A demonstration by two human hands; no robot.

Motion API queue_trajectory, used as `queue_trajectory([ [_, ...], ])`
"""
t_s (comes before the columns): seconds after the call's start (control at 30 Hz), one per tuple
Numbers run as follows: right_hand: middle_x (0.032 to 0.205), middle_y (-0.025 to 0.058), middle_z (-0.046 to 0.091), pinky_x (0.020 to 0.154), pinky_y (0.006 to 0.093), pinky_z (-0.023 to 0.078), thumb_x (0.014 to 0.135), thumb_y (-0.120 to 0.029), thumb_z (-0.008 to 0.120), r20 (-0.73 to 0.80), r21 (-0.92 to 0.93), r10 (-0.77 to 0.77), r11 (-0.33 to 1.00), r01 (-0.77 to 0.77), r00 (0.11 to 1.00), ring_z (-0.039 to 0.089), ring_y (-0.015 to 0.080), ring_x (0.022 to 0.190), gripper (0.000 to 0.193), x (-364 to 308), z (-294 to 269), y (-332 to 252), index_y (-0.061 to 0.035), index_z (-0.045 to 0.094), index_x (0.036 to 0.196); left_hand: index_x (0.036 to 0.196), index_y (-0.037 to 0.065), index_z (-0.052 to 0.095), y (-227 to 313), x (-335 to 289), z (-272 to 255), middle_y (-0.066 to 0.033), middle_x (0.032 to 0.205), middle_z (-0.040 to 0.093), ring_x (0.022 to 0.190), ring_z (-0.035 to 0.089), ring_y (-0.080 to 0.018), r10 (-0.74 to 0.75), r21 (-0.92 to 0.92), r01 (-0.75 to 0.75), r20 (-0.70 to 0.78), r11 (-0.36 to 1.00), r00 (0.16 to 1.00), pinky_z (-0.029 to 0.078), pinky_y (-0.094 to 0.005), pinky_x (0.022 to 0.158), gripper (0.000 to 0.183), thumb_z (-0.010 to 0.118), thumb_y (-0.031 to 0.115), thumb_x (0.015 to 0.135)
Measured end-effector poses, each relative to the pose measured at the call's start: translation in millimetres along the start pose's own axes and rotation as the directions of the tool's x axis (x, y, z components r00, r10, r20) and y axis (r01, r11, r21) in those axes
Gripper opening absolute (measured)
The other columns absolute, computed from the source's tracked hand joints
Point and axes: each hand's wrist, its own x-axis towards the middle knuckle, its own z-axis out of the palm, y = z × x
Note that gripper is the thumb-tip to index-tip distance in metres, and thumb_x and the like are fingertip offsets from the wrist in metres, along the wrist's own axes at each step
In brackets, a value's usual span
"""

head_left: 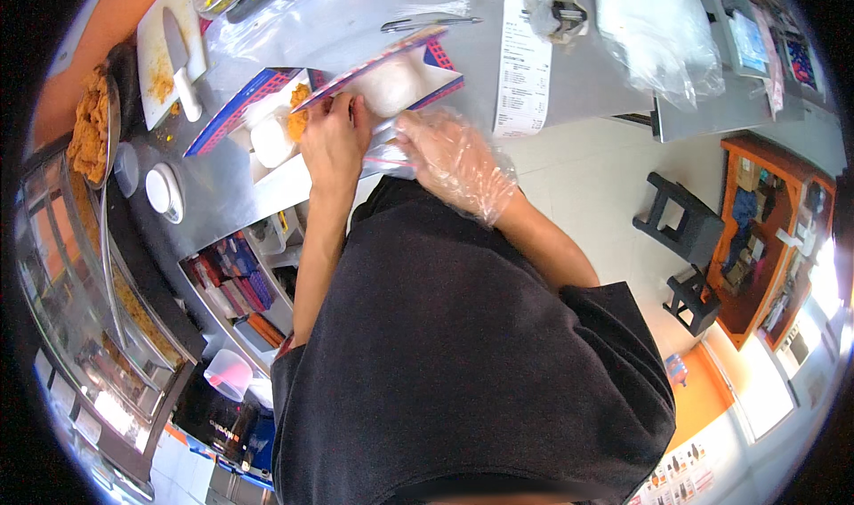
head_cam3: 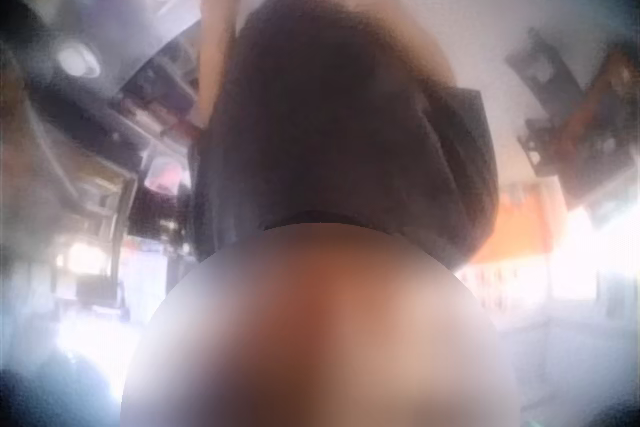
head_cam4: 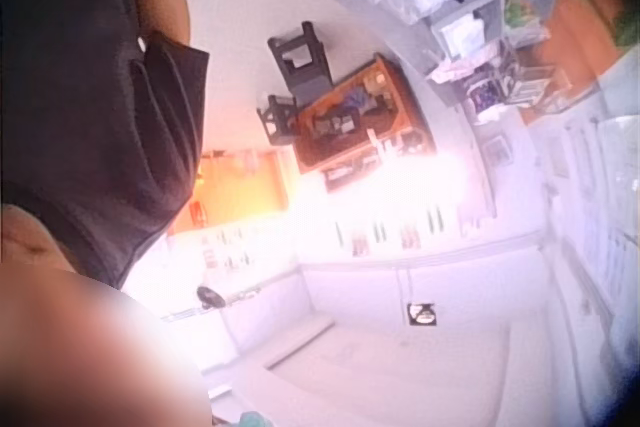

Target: The person assembles two bento boxes by placing steamed buns, fried chicken, and scrambled eggs into compartmentalized containers. They then close the boxes, place them into a plastic bag, and attach a receipt to the bag.

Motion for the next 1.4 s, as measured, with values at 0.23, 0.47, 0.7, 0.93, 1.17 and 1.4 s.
queue_trajectory([
  [0.23,0.092,0.0244,0.067,0.075,0.0535,0.049,0.101,-0.024,0.061,0.115,0.011,0.291,0.956,-0.294,0.95,0.064,0.047,0.09,0.022,4,-25,12,-0.0017,0.061,0.1,0.088,0.008,0.071,0,-2,-3,-0.014,0.083,0.071,0.072,0.072,-0.0344,0.043,0.035,-0.04,-0.086,0.999,0.995,0.059,-0.0479,0.063,0.009,0.07,0.016,0.083],
  [0.47,0.089,0.0201,0.07,0.072,0.0419,0.054,0.099,-0.026,0.068,-0.066,0.163,0.215,0.966,-0.202,0.974,0.07,0.037,0.082,0.025,54,30,9,-0.0006,0.067,0.098,0.088,0.005,0.074,-9,0,-3,-0.0196,0.076,0.071,0.067,0.071,-0.0395,-0.061,-0.084,0.057,-0.043,0.995,0.997,0.057,-0.049,0.065,0.012,0.071,0.014,0.082],
  [0.7,0.099,0.0112,0.074,0.08,0.0441,0.056,0.088,-0.021,0.065,-0.004,-0.292,-0.247,0.927,0.236,0.969,0.072,0.0296,0.094,0.017,94,60,13,-0.0114,0.07,0.1,0.09,0.0,0.069,-21,3,-5,-0.021,0.082,0.071,0.074,0.071,-0.0405,0.03,-0.105,-0.027,0.032,0.994,0.999,0.057,-0.0487,0.068,0.018,0.075,0.014,0.08],
  [0.93,0.096,0.0142,0.074,0.084,0.0446,0.058,0.083,-0.02,0.068,0.154,-0.179,-0.195,0.959,0.221,0.969,0.072,0.0331,0.095,0.015,117,55,33,-0.0106,0.075,0.093,0.095,0.003,0.074,-22,4,-8,-0.0199,0.089,0.073,0.078,0.072,-0.0396,-0.004,-0.059,0.007,0.043,0.998,0.999,0.058,-0.049,0.071,0.015,0.068,0.012,0.085],
  [1.17,0.112,0.0128,0.071,0.093,0.0456,0.056,0.086,-0.008,0.063,-0.083,-0.232,-0.227,0.951,0.202,0.97,0.067,0.0322,0.11,0.027,87,66,33,-0.0092,0.071,0.111,0.1,0.005,0.077,-18,5,-12,-0.0205,0.091,0.074,0.078,0.072,-0.0402,-0.055,-0.029,0.058,0.102,0.998,0.993,0.058,-0.0493,0.072,0.018,0.066,0.014,0.088],
  [1.4,0.112,0.0135,0.07,0.09,0.0433,0.057,0.082,-0.005,0.065,-0.21,-0.225,-0.16,0.968,0.112,0.964,0.067,0.0345,0.108,0.029,83,49,28,-0.0089,0.069,0.111,0.098,0.003,0.075,-13,6,-15,-0.0195,0.089,0.073,0.075,0.072,-0.0395,-0.007,-0.025,0.008,0.063,1.0,0.998,0.059,-0.0488,0.069,0.016,0.066,0.012,0.088],
])
